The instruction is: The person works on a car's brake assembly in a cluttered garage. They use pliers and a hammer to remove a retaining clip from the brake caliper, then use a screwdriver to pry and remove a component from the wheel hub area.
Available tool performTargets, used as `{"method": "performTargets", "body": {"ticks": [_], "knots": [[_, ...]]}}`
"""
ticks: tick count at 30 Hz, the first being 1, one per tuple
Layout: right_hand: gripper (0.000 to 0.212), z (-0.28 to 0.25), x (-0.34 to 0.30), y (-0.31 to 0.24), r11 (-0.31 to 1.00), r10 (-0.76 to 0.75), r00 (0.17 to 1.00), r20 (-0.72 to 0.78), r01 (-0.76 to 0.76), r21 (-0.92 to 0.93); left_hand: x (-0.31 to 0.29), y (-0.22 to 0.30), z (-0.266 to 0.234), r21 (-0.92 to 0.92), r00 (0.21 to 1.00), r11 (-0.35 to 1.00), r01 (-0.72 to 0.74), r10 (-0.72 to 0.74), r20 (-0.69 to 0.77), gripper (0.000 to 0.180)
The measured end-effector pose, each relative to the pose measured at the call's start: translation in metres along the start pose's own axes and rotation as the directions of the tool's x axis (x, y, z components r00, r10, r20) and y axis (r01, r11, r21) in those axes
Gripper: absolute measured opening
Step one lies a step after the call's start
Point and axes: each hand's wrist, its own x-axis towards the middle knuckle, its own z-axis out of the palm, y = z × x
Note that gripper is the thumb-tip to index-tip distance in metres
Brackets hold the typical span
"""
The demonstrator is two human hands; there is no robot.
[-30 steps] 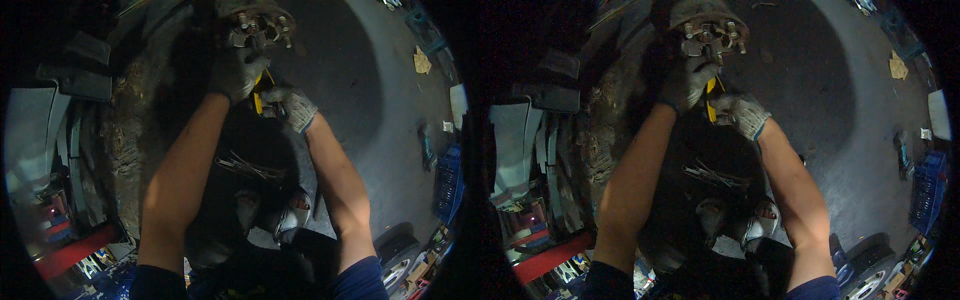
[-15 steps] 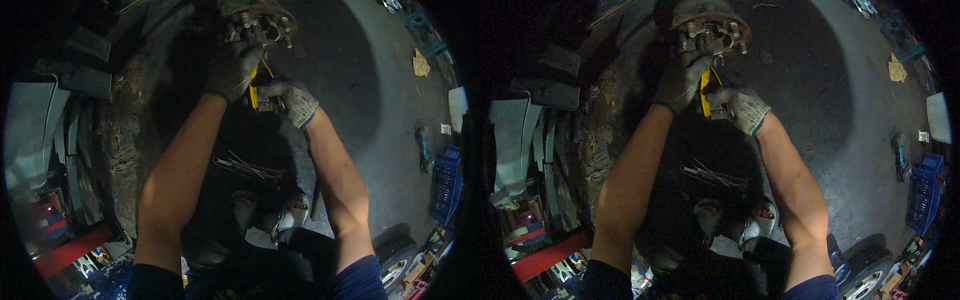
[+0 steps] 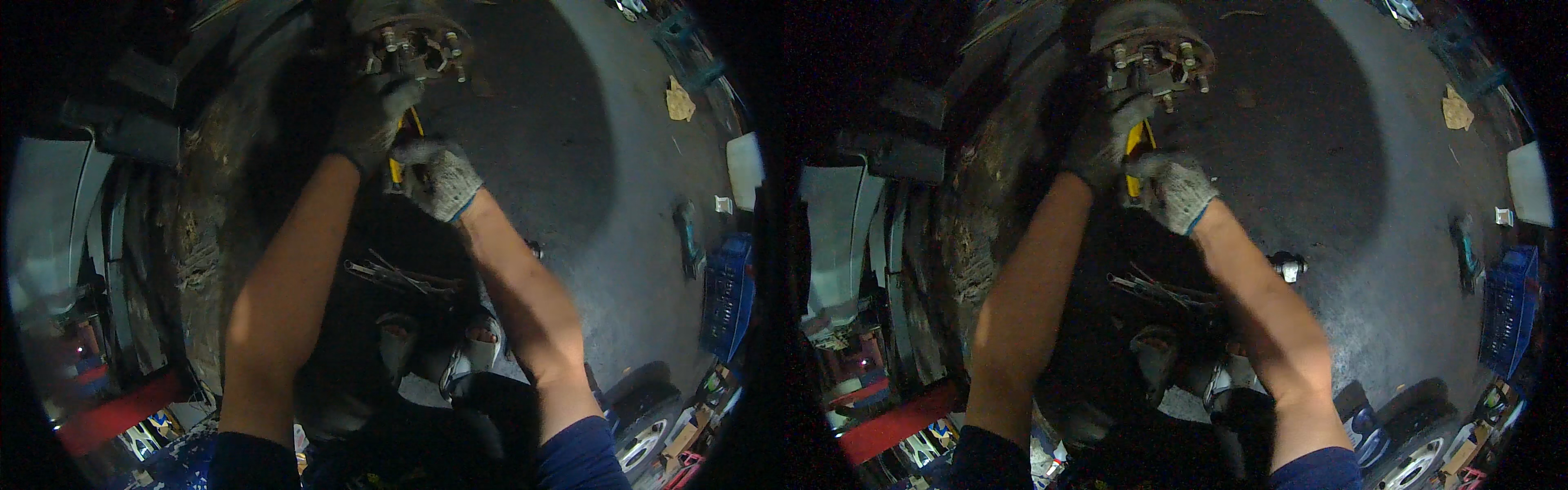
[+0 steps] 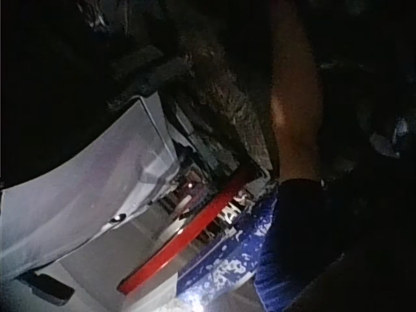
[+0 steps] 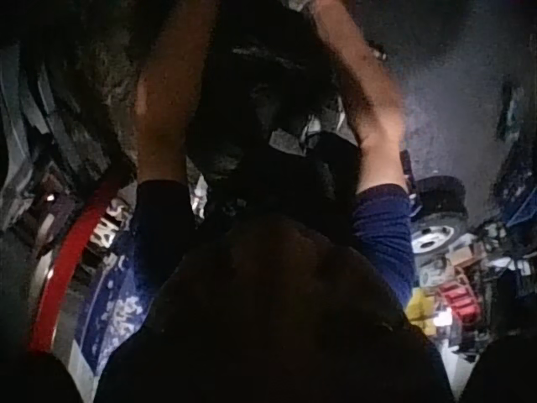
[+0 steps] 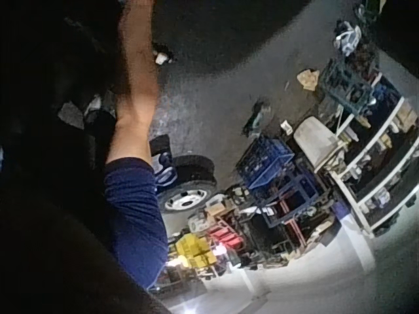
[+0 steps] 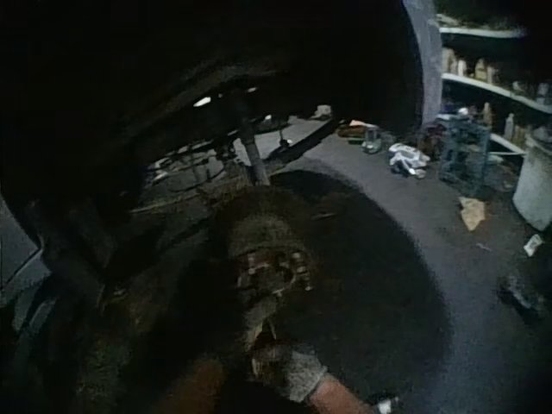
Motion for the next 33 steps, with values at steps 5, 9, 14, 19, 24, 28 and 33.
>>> {"method": "performTargets", "body": {"ticks": [5,9,14,19,24,28,33], "knots": [[0.006,0.005,0.01,0.023,0.904,0.086,0.993,0.086,-0.114,0.412,-0.001,0.019,-0.011,0.094,0.99,0.986,-0.139,0.139,0.006,0.043],[0.009,0.002,0.014,0.023,0.735,0.08,0.972,0.223,-0.209,0.645,-0.004,0.039,-0.013,-0.08,0.995,0.993,0.084,-0.079,0.056,0.033],[0.011,0.002,0.006,0.011,0.93,0.084,0.993,0.078,-0.106,0.351,-0.005,0.044,-0.015,-0.347,0.96,0.899,0.266,-0.215,0.177,0.036],[0.012,-0.001,-0.002,0.014,0.897,0.014,1.0,0.023,-0.023,0.441,-0.002,0.022,-0.015,-0.234,0.982,0.955,0.183,-0.165,0.095,0.037],[0.014,-0.021,0.012,0.015,0.835,0.003,0.929,0.371,-0.206,0.51,0.004,-0.006,-0.012,-0.139,0.991,0.981,0.135,-0.132,0.027,0.038],[0.017,-0.027,0.018,0.012,0.866,0.133,0.942,0.309,-0.262,0.426,0.009,-0.026,-0.008,-0.067,0.994,0.992,0.104,-0.106,-0.021,0.039],[0.019,-0.022,0.008,0.008,0.924,0.09,0.983,0.157,-0.141,0.354,0.004,-0.049,-0.009,0.024,0.995,0.995,0.094,-0.093,-0.034,0.04]]}}
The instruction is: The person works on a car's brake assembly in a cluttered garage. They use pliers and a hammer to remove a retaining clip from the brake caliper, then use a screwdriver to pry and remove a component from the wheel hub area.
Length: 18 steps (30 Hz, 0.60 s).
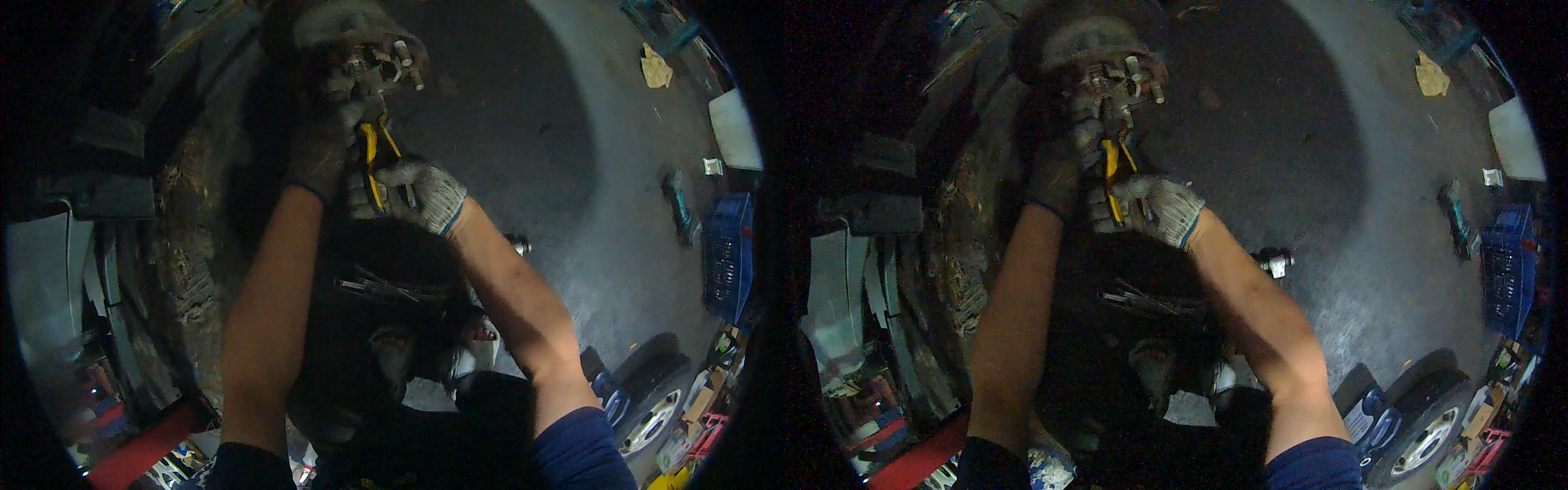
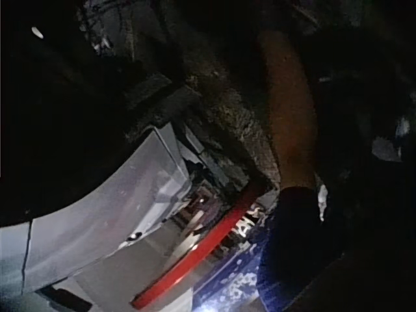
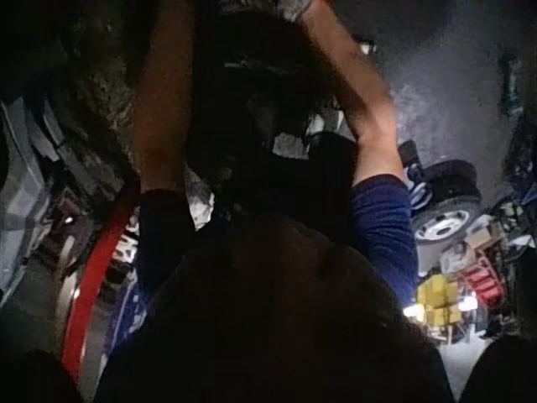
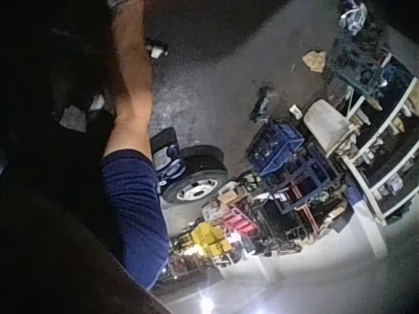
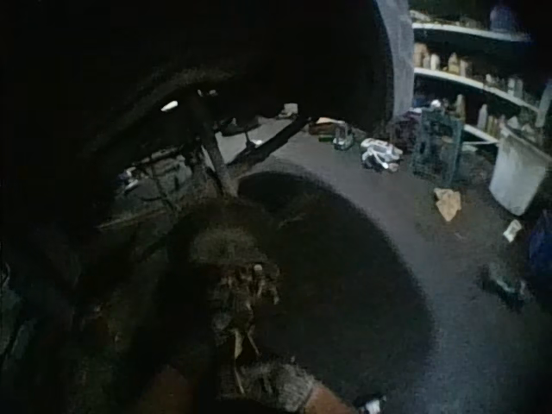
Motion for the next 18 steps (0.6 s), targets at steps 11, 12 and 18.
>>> {"method": "performTargets", "body": {"ticks": [11,12,18], "knots": [[0.011,0.007,0.009,0.0,0.991,-0.094,0.991,-0.098,0.084,-0.107,-0.025,0.034,0.004,0.356,0.998,0.932,0.06,-0.049,-0.038,0.036],[0.011,0.006,0.01,0.0,0.989,-0.122,0.984,-0.127,0.109,-0.104,-0.025,0.036,0.004,0.392,1.0,0.92,0.026,-0.02,-0.021,0.036],[0.018,0.003,0.016,-0.005,0.94,-0.137,0.977,-0.161,0.077,-0.333,-0.029,0.045,-0.004,0.481,0.991,0.866,-0.135,0.116,0.069,0.025]]}}
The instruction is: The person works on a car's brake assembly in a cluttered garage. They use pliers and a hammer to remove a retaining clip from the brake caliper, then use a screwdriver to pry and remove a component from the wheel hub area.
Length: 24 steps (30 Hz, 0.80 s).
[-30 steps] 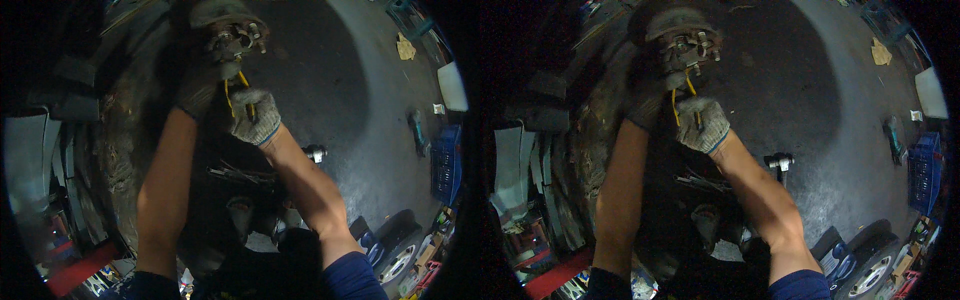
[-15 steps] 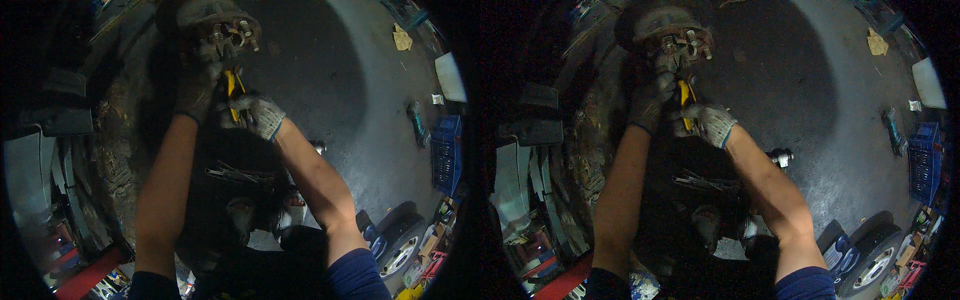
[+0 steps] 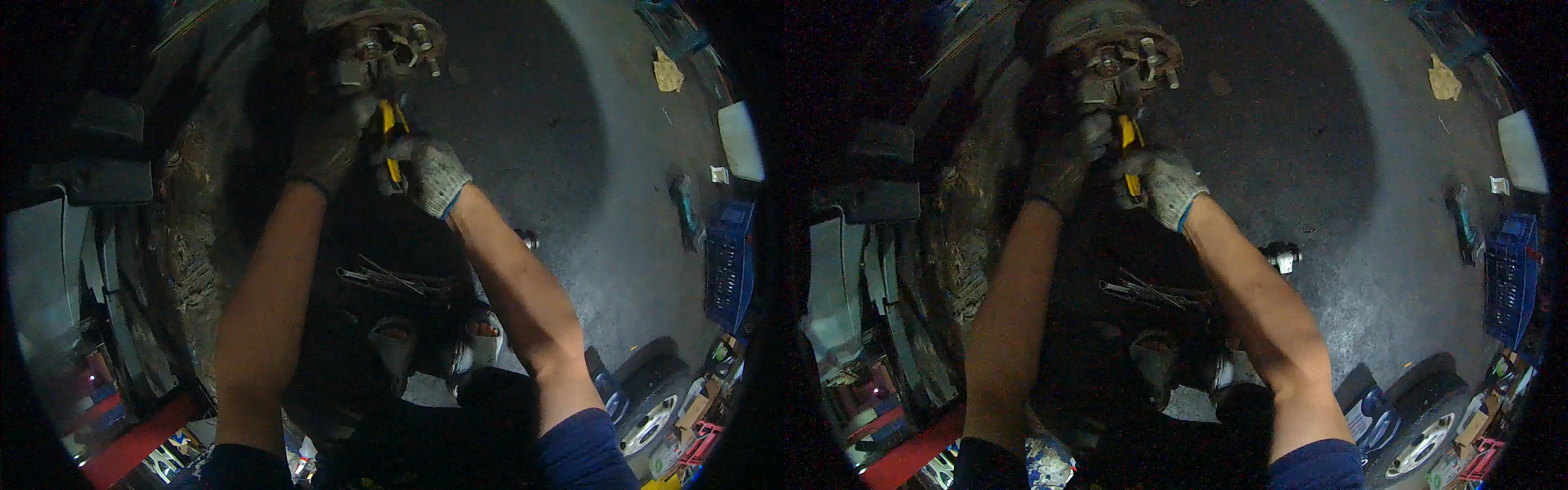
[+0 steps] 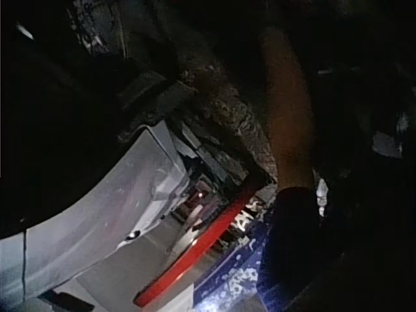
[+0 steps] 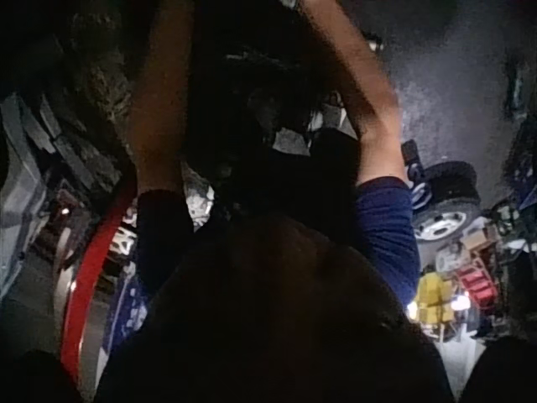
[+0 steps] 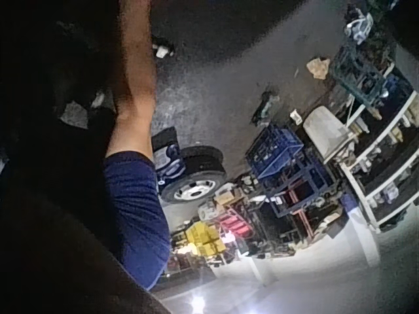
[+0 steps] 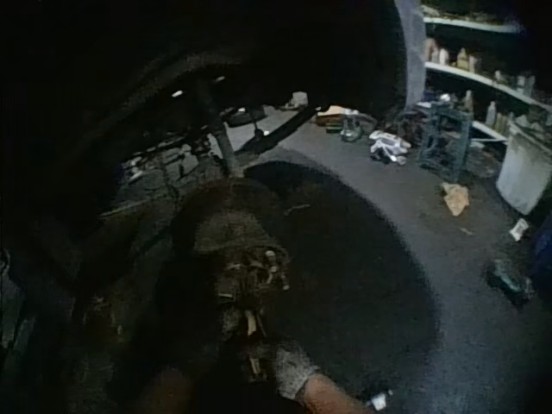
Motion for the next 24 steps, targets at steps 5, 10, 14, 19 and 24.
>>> {"method": "performTargets", "body": {"ticks": [5,10,14,19,24], "knots": [[0.019,0.008,-0.005,0.004,0.972,-0.064,0.997,0.048,0.052,0.228,0.004,-0.002,0.006,-0.03,0.998,0.998,-0.055,0.055,-0.008,0.025],[0.025,-0.016,-0.006,0.002,0.899,-0.066,0.998,-0.011,0.055,-0.435,0.012,-0.016,0.018,-0.364,0.998,0.929,-0.068,0.06,-0.033,0.033],[0.031,-0.018,-0.004,0.009,0.817,-0.181,0.982,0.057,0.183,-0.547,0.012,-0.014,0.021,-0.516,0.972,0.826,0.226,-0.154,0.178,0.04],[0.037,-0.019,-0.011,-0.011,0.824,-0.02,1.0,0.01,0.022,-0.566,0.009,-0.009,0.019,-0.522,0.988,0.84,0.147,-0.096,0.124,0.039],[0.038,-0.024,-0.016,-0.03,0.828,-0.031,0.999,-0.044,0.001,-0.56,0.006,-0.004,0.022,-0.537,0.997,0.842,0.041,0.001,0.078,0.034]]}}
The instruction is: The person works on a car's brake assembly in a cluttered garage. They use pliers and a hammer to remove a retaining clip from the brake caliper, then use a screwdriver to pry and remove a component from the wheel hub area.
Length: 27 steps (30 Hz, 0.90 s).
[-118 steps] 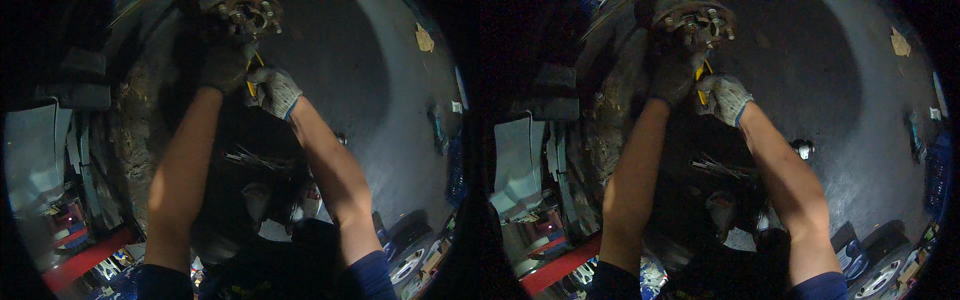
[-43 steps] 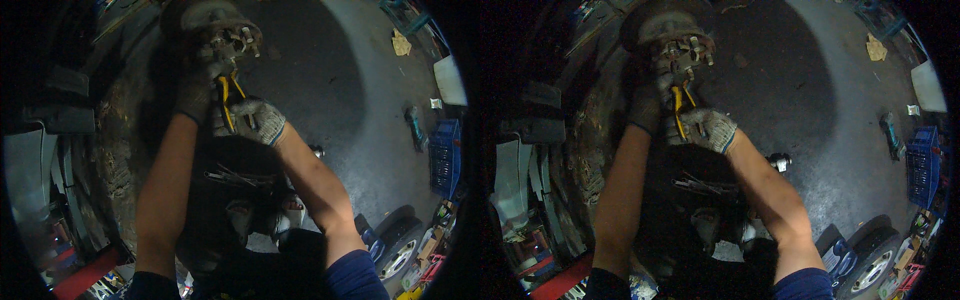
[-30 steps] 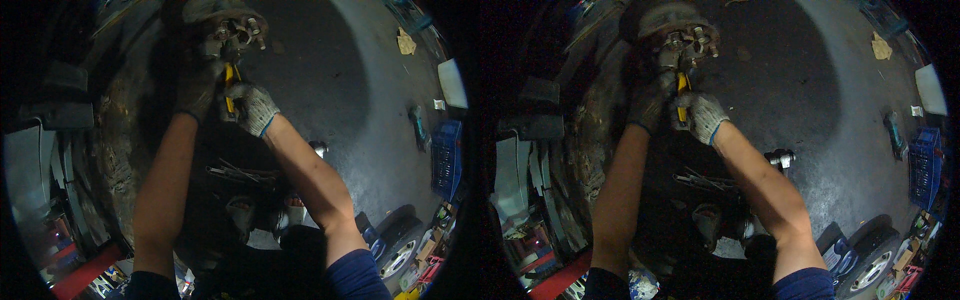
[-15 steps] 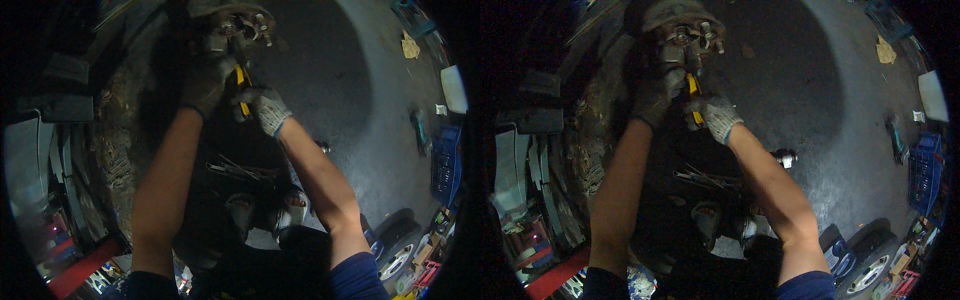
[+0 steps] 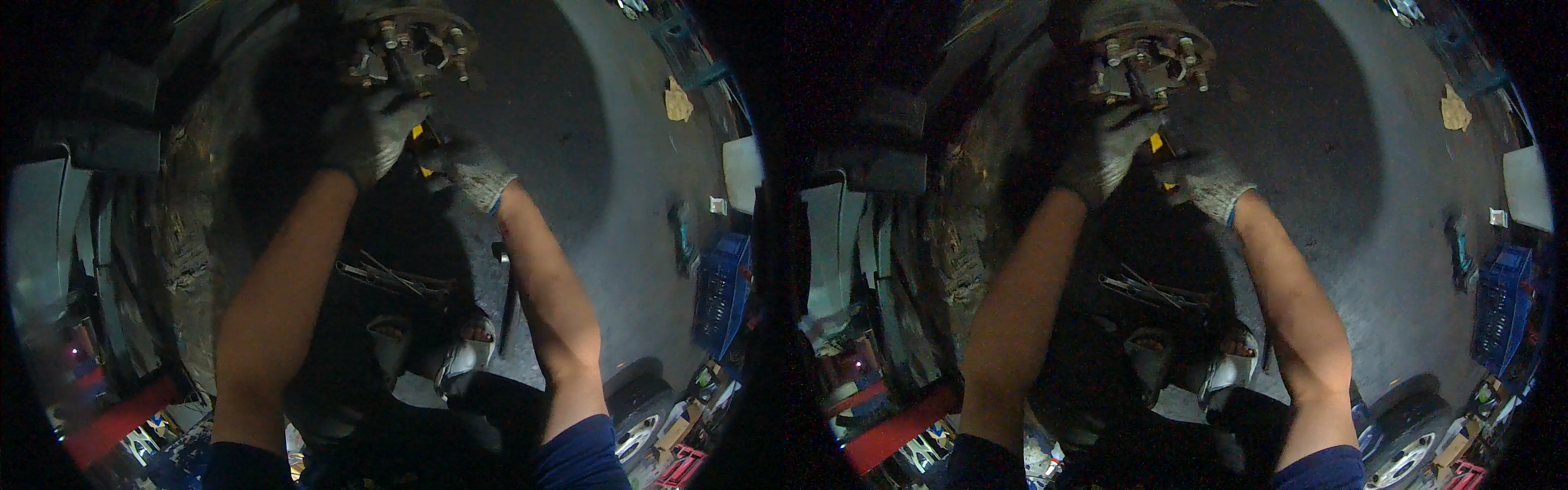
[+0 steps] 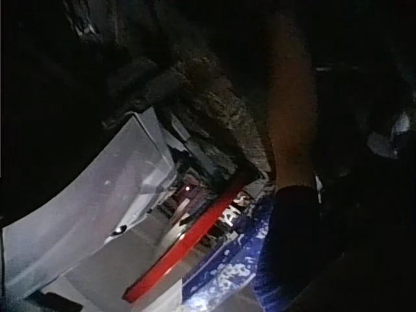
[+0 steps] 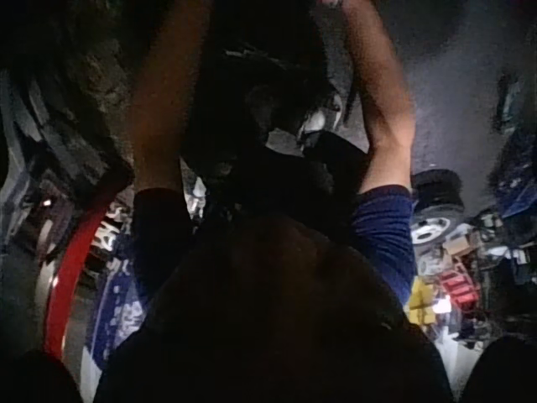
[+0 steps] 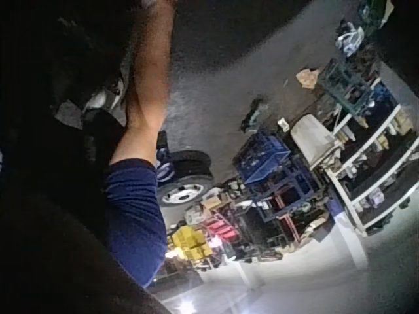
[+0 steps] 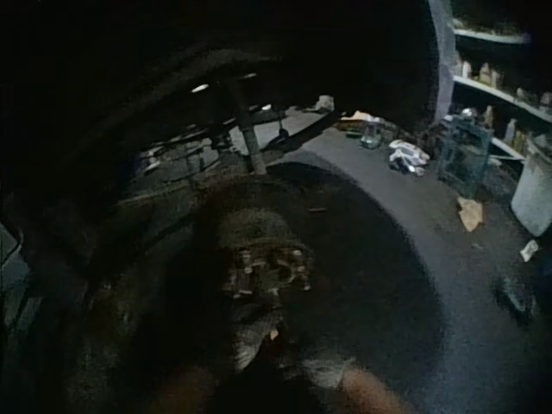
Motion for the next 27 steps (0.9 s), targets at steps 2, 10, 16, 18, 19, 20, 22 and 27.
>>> {"method": "performTargets", "body": {"ticks": [2,10,16,18,19,20,22,27], "knots": [[0.04,-0.004,-0.001,-0.004,0.998,-0.032,0.999,-0.027,0.03,-0.052,-0.001,0.005,0.005,-0.176,0.988,0.972,0.155,-0.151,0.034,0.032],[0.055,-0.003,-0.015,-0.037,0.733,-0.26,0.963,-0.072,0.148,-0.664,0.001,0.024,0.011,-0.328,0.983,0.93,0.165,-0.183,-0.026,0.033],[0.052,0.0,-0.036,-0.052,0.559,-0.39,0.919,-0.058,0.186,-0.808,0.005,0.013,0.012,-0.268,0.971,0.941,0.209,-0.231,-0.055,0.034],[0.051,0.001,-0.036,-0.055,0.556,-0.409,0.91,-0.072,0.185,-0.81,0.006,0.011,0.011,-0.276,0.973,0.941,0.196,-0.221,-0.06,0.034],[0.05,0.001,-0.036,-0.057,0.57,-0.396,0.915,-0.081,0.176,-0.802,0.005,0.01,0.011,-0.255,0.981,0.954,0.156,-0.18,-0.074,0.035],[0.049,0.001,-0.035,-0.059,0.596,-0.351,0.931,-0.098,0.141,-0.79,0.006,0.01,0.01,-0.235,0.982,0.96,0.149,-0.172,-0.082,0.036],[0.045,0.003,-0.034,-0.062,0.613,-0.32,0.942,-0.105,0.121,-0.781,0.005,0.01,0.01,-0.198,0.977,0.965,0.17,-0.191,-0.093,0.037],[0.04,0.003,-0.035,-0.062,0.502,-0.405,0.913,-0.047,0.18,-0.846,0.006,0.003,0.01,-0.076,0.996,0.997,0.024,-0.031,-0.088,0.029]]}}
